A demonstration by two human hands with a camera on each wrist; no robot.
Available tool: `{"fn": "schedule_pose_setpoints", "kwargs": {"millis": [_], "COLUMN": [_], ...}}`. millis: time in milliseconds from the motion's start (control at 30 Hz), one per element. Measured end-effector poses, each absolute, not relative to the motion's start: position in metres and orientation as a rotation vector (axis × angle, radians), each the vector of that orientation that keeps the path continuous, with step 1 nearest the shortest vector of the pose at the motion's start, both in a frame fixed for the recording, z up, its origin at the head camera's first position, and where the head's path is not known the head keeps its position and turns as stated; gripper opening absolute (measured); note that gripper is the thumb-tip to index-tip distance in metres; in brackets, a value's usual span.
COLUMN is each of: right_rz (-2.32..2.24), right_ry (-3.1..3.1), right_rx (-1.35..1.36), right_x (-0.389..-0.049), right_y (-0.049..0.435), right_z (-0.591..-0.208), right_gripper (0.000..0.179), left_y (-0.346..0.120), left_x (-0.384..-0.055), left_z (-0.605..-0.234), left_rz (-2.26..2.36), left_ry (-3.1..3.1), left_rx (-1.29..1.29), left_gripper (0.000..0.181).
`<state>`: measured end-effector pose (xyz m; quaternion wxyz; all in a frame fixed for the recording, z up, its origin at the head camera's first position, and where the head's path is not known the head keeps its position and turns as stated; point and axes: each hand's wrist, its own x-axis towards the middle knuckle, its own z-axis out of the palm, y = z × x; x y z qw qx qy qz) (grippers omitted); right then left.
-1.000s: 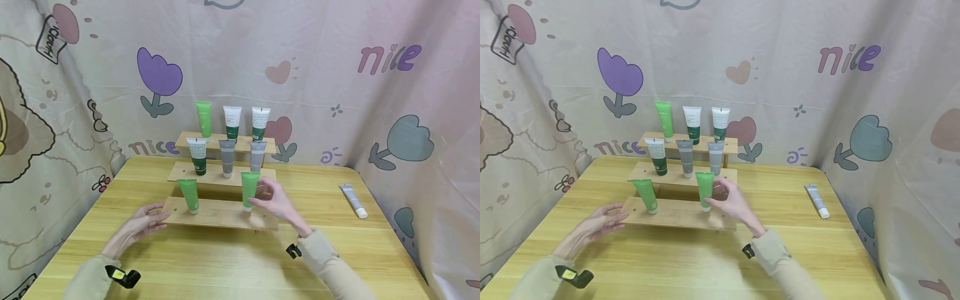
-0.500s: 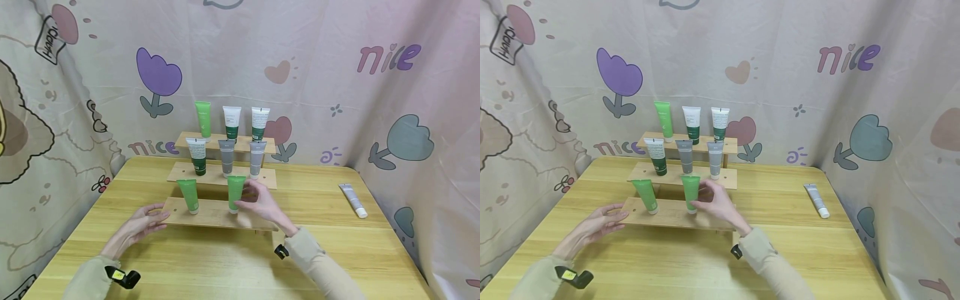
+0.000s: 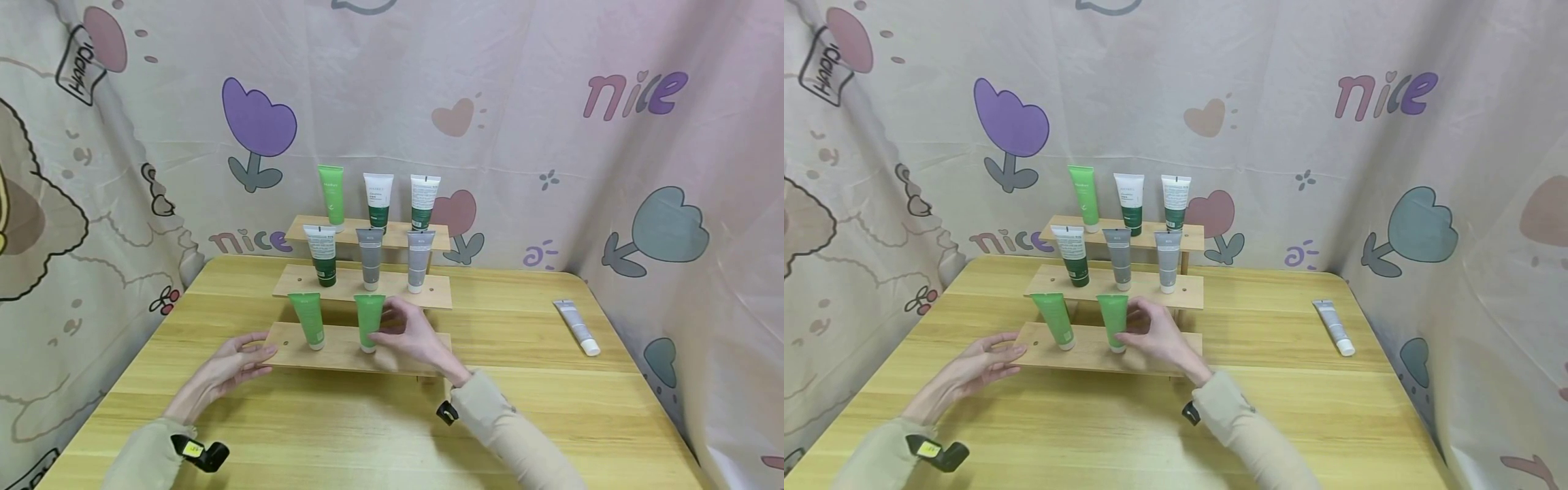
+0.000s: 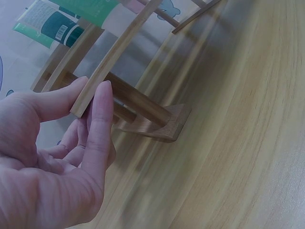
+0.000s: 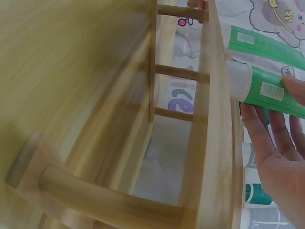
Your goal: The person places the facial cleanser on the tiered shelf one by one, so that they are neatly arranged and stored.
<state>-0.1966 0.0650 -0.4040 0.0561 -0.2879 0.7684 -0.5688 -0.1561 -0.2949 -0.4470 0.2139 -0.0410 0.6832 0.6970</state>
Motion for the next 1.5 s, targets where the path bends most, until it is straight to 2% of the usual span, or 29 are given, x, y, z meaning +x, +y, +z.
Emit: {"fn": "schedule_pose_setpoints", "kwargs": {"millis": [1000, 1500], "right_rz": [-1.715, -1.830], "right_ry": [2.324, 2.236], "right_rx": [-0.890, -0.997], "right_x": [-0.197, -0.201], "right_y": [0.060, 0.085], "right_z": [-0.409, -0.412], "right_gripper": [0.041, 0.048], "left_y": [-0.298, -0.295], "left_x": [-0.155, -0.155], "left_z": [-0.449, -0.446], "left_rz": [1.913, 1.908], "left_ry": [1.924, 1.924], "left_rx": [-0.068, -0.110], "left_gripper": [0.082, 0.085]}}
